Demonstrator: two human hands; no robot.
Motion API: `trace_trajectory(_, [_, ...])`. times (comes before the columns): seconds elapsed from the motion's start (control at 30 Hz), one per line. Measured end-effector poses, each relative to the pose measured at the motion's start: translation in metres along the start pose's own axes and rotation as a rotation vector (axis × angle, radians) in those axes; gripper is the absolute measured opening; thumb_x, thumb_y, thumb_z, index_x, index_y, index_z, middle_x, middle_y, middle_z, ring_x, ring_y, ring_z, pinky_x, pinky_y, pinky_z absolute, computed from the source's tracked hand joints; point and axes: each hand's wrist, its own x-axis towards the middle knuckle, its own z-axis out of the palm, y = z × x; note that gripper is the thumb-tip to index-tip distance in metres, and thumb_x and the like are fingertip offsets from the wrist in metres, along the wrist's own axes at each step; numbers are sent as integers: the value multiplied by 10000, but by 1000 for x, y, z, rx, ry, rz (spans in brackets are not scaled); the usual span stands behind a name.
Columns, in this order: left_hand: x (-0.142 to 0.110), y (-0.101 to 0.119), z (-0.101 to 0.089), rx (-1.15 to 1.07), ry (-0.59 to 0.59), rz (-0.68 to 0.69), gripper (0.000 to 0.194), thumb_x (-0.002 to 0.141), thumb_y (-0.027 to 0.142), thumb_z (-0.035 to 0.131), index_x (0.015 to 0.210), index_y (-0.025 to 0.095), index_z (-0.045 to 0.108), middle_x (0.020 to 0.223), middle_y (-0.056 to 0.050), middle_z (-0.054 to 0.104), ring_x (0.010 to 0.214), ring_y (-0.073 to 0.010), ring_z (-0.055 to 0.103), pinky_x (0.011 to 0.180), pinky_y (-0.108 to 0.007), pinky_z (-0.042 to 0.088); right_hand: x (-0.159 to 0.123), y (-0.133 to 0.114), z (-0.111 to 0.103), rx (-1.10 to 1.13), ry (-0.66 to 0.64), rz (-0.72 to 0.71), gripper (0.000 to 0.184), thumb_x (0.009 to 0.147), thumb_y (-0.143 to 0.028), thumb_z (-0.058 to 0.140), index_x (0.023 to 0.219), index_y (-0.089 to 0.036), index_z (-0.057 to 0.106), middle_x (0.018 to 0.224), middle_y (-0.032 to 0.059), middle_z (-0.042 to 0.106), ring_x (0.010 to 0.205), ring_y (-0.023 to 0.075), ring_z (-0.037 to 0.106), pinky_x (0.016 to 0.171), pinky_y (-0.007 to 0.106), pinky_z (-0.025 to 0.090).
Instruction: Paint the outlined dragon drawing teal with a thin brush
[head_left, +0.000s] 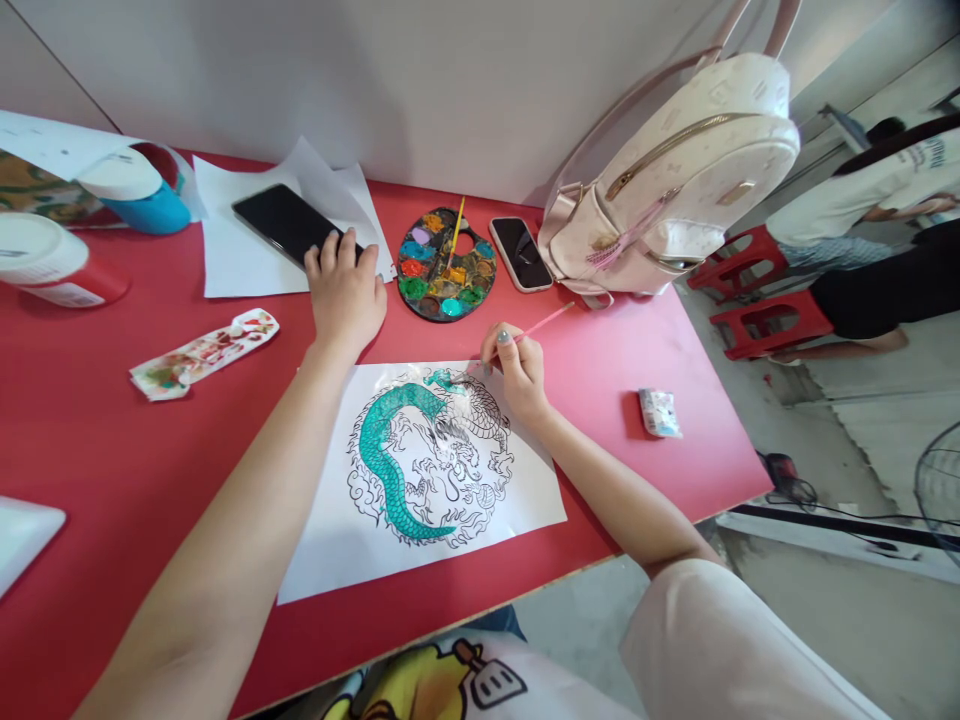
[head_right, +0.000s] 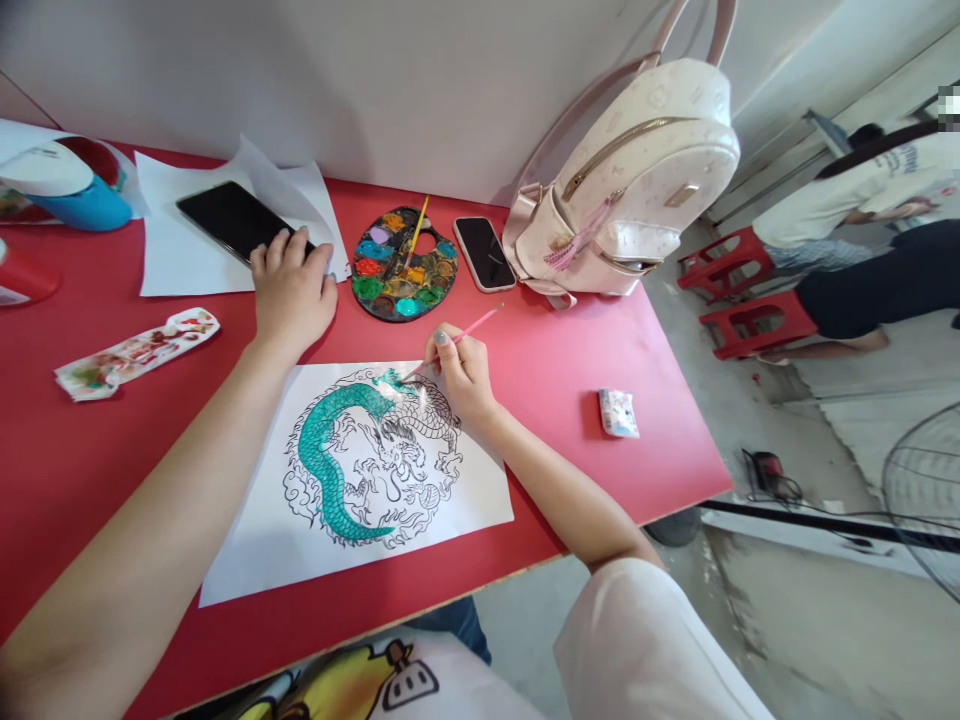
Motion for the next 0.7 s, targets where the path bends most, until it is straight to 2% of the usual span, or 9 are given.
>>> trace_trajectory(0.07, [0,0,0,10,-17,-6,602,1084,438,653,1674,322,654,1928,-113,459,1792,-489,364,1482,-756,216,0,1,0,-10,29,-1,774,1130,-885,488,659,-271,511,587,-25,502,519,140,429,539,336,393])
trace_trajectory(0.13, [0,0,1,6,-2,-9,572,1104,387,593,1666,305,663,1921,-120,470,1793,-470,373,1484,-746,219,0,1,-1,7,60,-18,782,1143,-872,473,641,-273,476,573,-28,479,509,138,403,536,340,379])
trace_trajectory(0.23, [0,0,4,-21,48,6,560,1107,331,541,1651,306,673,1893,-122,516,1785,-459,394,1473,-769,233,0,2,-1,30,28,-40,763,1151,-851,489,661,-267,521,603,-19,518,524,139,433,544,339,391])
trace_trajectory(0.33, [0,-1,4,-38,46,17,576,1076,374,622,1647,320,673,1894,-124,513,1782,-496,385,1461,-805,225,0,2,-1,12,17,-42,751,1160,-835,494,672,-265,528,602,-23,515,526,138,445,549,336,395])
trace_trajectory(0.47, [0,0,0,-12,-9,-2,601,1056,440,687,1646,328,666,1924,-113,466,1796,-504,352,1477,-788,205,0,1,0,9,68,-42,773,1156,-857,462,648,-273,470,576,-27,488,510,136,405,537,340,372])
trace_trajectory(0.6, [1,-2,1,-22,3,10,601,1067,438,673,1657,324,661,1912,-123,482,1784,-507,372,1474,-789,208,0,1,0,-18,32,-11,775,1135,-889,462,665,-274,499,600,-23,506,520,137,392,541,337,393])
trace_trajectory(0.7, [1,-5,5,-27,32,15,557,1104,400,595,1650,317,671,1900,-124,501,1779,-480,390,1475,-776,212,0,1,0,-14,66,-11,788,1137,-890,453,642,-277,461,571,-30,470,515,138,386,540,338,377])
